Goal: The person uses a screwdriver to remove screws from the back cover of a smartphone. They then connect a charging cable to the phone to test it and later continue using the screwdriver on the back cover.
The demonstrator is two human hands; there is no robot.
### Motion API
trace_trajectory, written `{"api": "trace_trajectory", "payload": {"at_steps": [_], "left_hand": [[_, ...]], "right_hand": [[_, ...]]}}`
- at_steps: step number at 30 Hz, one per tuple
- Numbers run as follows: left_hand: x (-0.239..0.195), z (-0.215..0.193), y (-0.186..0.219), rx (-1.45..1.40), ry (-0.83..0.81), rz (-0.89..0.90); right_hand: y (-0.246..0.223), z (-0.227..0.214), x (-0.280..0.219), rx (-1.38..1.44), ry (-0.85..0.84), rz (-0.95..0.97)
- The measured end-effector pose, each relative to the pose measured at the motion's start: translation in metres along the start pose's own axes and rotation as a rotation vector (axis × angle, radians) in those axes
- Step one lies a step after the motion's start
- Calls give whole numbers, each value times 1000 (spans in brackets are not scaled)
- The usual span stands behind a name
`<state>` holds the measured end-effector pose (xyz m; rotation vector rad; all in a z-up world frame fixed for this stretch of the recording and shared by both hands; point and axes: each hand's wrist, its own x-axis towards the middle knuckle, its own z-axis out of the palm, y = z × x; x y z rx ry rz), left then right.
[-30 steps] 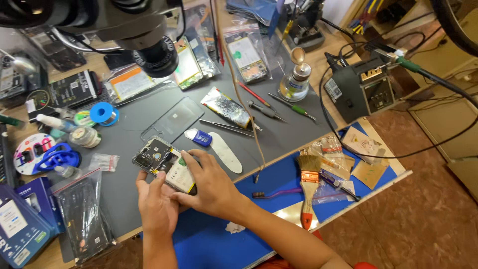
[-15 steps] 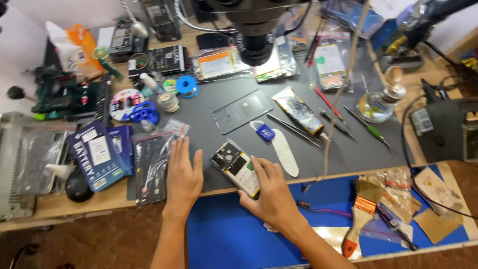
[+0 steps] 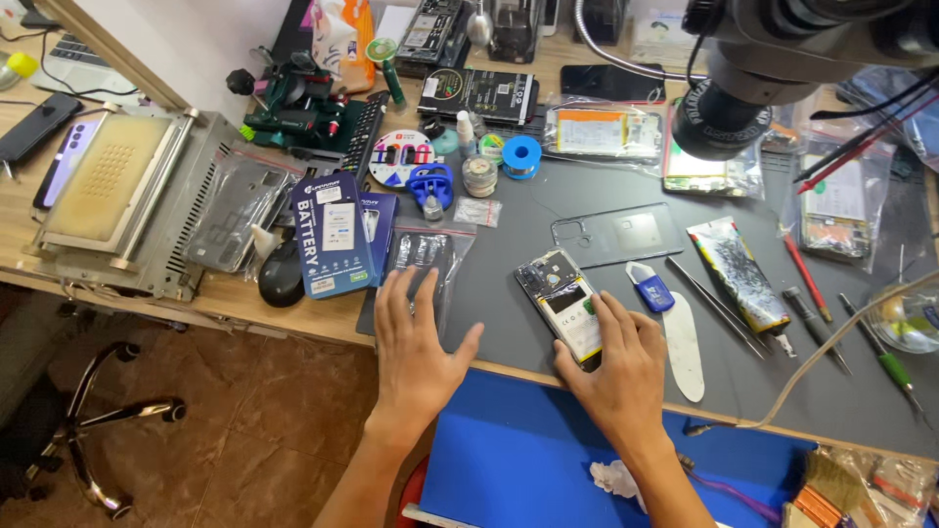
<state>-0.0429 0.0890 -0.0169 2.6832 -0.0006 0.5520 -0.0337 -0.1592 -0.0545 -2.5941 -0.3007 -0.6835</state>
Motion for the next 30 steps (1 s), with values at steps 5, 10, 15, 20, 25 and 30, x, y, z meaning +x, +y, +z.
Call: {"api": "trace_trajectory", "payload": {"at_steps": [5,10,15,20,25,30], "left_hand": [[0,6,-30,166,66,60],[11,15,-47,184,136,82],[9,0,-57,38,240,185],[-43,-15,-92,-557,595,-19],[-82,37,-194,-1006,690,-1072],[-60,67,-234,-1353,342,-1311]], "right_hand": [[-7,10,4,-28,22,-15],[-13,16,13,-32,28,-46],[-29,14,22,-194,-4,-60],[-73,-3,26,150,36,-140],[-127,4,16,411,-63,-223],[-165,15,18,540,-158,-333]]}}
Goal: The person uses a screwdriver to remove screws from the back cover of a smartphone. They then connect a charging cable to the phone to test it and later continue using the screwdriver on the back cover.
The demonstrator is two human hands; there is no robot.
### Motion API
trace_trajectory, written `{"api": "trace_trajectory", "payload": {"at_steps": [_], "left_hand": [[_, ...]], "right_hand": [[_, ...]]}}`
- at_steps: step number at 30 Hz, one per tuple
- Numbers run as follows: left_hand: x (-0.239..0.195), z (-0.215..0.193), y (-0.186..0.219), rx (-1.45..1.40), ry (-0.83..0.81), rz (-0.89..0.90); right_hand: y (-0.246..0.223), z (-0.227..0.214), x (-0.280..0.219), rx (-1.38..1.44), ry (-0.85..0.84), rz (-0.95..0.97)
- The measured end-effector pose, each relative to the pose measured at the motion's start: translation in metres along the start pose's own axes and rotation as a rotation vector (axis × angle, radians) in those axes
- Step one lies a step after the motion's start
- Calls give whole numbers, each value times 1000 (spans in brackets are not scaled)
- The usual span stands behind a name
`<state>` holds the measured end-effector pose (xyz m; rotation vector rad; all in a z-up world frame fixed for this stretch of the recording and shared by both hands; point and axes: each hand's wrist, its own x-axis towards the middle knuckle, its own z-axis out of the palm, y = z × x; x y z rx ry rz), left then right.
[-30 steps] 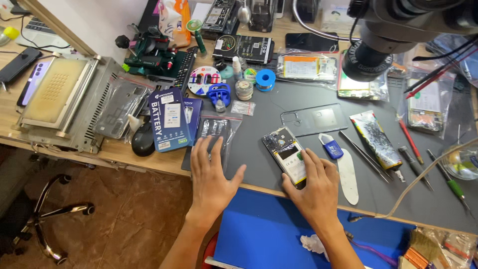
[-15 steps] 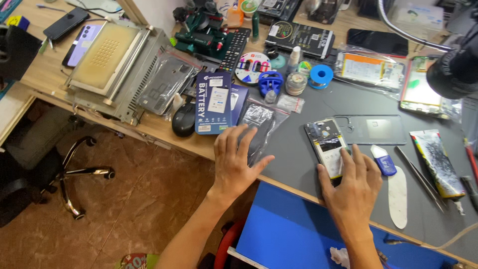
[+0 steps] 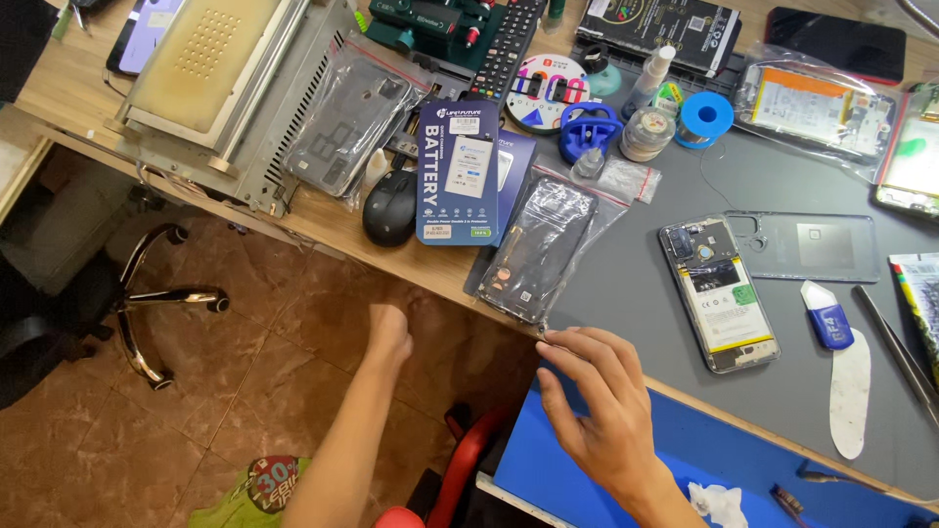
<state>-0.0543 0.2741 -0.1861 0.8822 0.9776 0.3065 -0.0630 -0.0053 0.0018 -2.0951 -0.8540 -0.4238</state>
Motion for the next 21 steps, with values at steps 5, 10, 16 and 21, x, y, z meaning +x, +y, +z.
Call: {"api": "trace_trajectory", "payload": {"at_steps": [5,10,16,21], "left_hand": [[5,-10,2,185,29,-67],[71,-38,-51,109,-93,-61],[78,-38,-49,365,-14,0],[39,-71,-33,444,-13,59]], "right_hand": [[-2,9,4,8,-17,-7],[-13,21,3,73,-51,-48],[-23,23,0,152,-149,-116],[-18,28,-13,188,-367,-105]]}}
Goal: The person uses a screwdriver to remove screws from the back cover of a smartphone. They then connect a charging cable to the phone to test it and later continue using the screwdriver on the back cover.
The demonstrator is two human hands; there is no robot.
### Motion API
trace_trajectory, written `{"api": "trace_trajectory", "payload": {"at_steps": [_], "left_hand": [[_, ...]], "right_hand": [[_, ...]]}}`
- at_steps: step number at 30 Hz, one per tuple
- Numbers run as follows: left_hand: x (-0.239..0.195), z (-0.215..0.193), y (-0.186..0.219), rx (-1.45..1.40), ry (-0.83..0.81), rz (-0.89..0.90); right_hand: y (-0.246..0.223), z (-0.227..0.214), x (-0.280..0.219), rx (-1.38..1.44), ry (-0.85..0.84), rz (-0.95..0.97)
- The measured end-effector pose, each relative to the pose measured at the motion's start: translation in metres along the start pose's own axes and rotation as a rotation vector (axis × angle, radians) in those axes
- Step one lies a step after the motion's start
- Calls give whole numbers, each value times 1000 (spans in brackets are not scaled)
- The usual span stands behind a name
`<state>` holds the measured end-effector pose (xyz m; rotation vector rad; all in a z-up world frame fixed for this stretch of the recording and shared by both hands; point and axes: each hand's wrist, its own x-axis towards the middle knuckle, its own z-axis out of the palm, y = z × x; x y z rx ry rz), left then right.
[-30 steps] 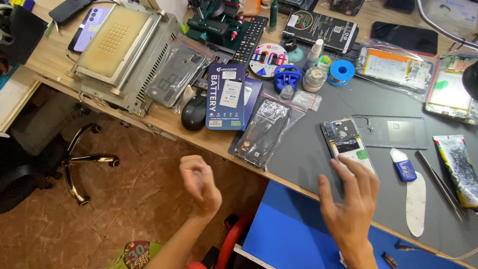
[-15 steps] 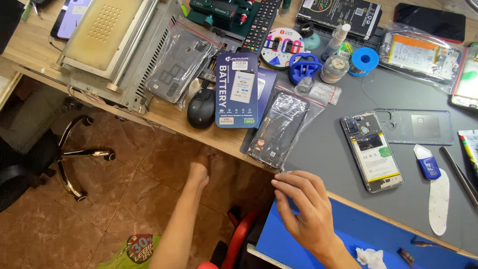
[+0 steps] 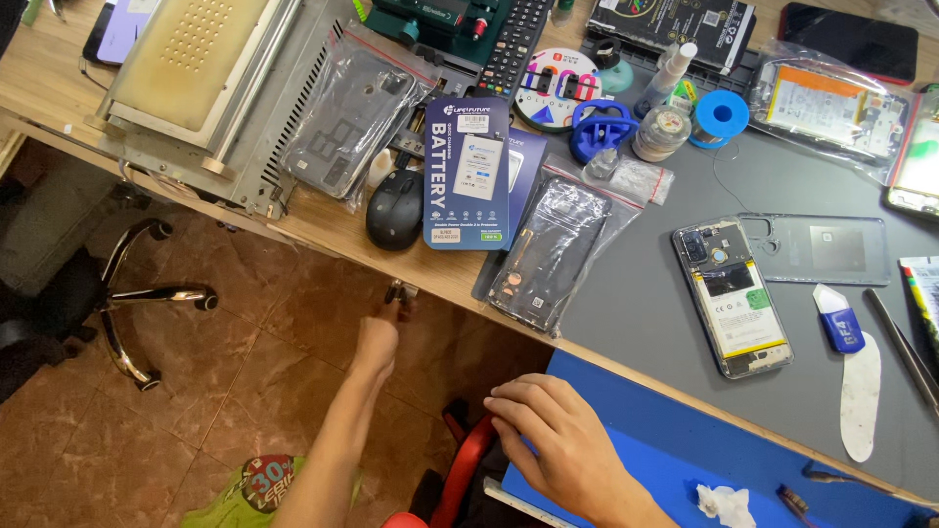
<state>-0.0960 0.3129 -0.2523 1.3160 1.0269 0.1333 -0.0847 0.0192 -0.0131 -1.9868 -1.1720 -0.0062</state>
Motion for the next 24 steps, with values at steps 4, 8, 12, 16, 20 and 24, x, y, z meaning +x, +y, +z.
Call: {"api": "trace_trajectory", "payload": {"at_steps": [4,8,12,16,20,24], "left_hand": [[-39,-52,0,311,75,-228],[-55,-112,-29,261,113,-129],[-106,-142,33,36,306,153],[-140,-143,73,74,432,614],[-156,-109,124,773,113,754],[-103,-83,130,1419,-330,652]], "right_hand": [[10,22,-12,-87,-42,74],[14,41,-22,-178,-165,116],[9,69,-40,-158,-339,88],[-2,72,-38,-174,-345,29],[-3,74,-39,-194,-358,24],[-3,77,-43,-215,-391,39]]}}
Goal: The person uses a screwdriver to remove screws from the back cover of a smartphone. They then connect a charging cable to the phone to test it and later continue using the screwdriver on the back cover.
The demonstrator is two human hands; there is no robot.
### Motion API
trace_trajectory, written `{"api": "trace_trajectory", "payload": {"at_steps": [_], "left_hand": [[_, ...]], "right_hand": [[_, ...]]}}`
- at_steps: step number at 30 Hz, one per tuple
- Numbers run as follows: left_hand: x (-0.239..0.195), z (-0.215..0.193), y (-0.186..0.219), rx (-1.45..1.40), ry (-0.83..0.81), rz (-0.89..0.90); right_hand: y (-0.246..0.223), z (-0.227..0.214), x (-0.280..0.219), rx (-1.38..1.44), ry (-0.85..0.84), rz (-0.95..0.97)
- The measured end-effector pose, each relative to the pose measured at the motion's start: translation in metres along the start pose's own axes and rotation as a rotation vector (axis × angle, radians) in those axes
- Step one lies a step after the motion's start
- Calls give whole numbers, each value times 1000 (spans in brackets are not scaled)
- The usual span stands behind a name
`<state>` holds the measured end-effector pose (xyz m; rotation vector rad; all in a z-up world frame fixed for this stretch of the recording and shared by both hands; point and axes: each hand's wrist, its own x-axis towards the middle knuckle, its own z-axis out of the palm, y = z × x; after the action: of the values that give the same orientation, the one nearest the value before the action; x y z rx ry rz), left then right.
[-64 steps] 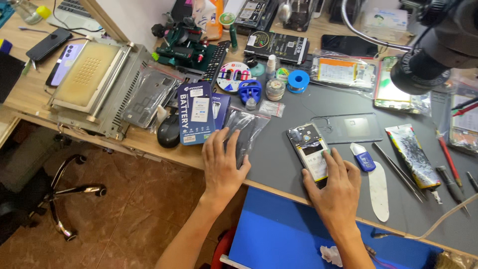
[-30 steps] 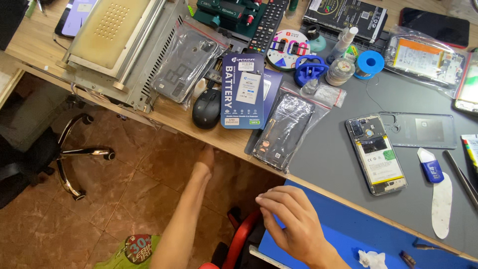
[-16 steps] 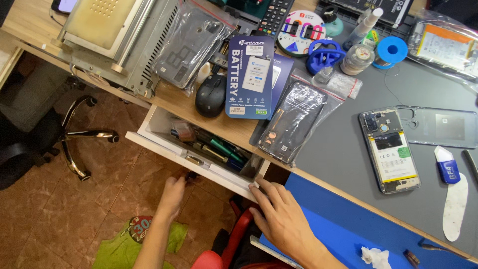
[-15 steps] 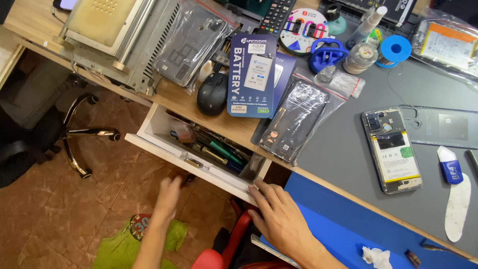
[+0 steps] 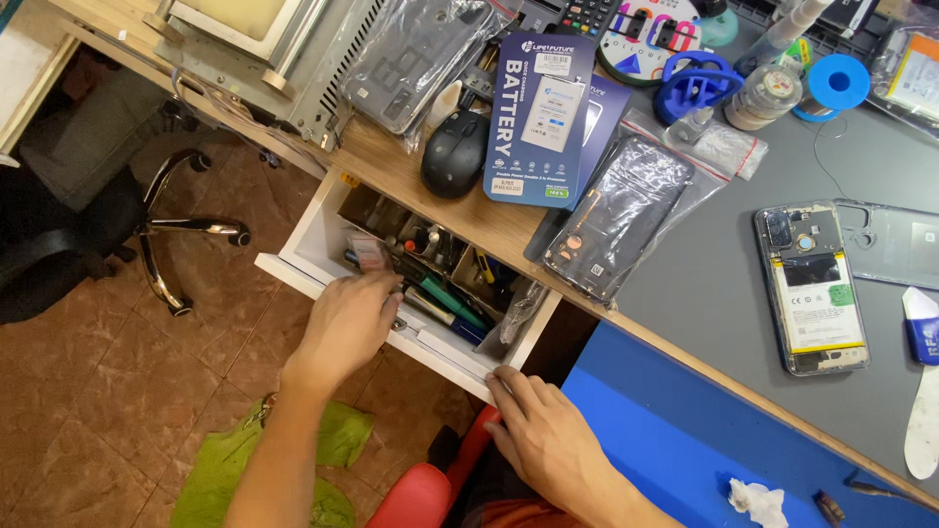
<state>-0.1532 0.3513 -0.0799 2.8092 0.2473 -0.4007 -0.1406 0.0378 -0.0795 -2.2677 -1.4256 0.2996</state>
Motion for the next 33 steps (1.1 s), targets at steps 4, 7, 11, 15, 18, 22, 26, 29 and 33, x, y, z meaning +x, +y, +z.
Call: {"api": "trace_trajectory", "payload": {"at_steps": [4,7,11,15,18,22,26,29,33], "left_hand": [[51,-1,-9,61,-338,-97],[74,-8,-4,103,-659,-211],[84,0,0,259,-804,-268],[84,-9,10,353,-838,-280],[78,-16,12,360,-767,-263],[71,-13,6,393,-665,-293],[50,-18,4,546,-371,-121],[34,-25,14,662,-230,-43],[-2,-34,44,668,265,178]], "right_hand": [[1,-4,1,-10,1,-5],[1,-5,2,6,1,-9],[2,-2,5,25,26,-15],[1,-4,10,-9,27,-10],[-1,-15,17,16,50,5],[4,-24,33,18,96,7],[8,-22,50,38,139,-32],[12,-17,70,173,171,-22],[4,-21,112,274,193,54]]}}
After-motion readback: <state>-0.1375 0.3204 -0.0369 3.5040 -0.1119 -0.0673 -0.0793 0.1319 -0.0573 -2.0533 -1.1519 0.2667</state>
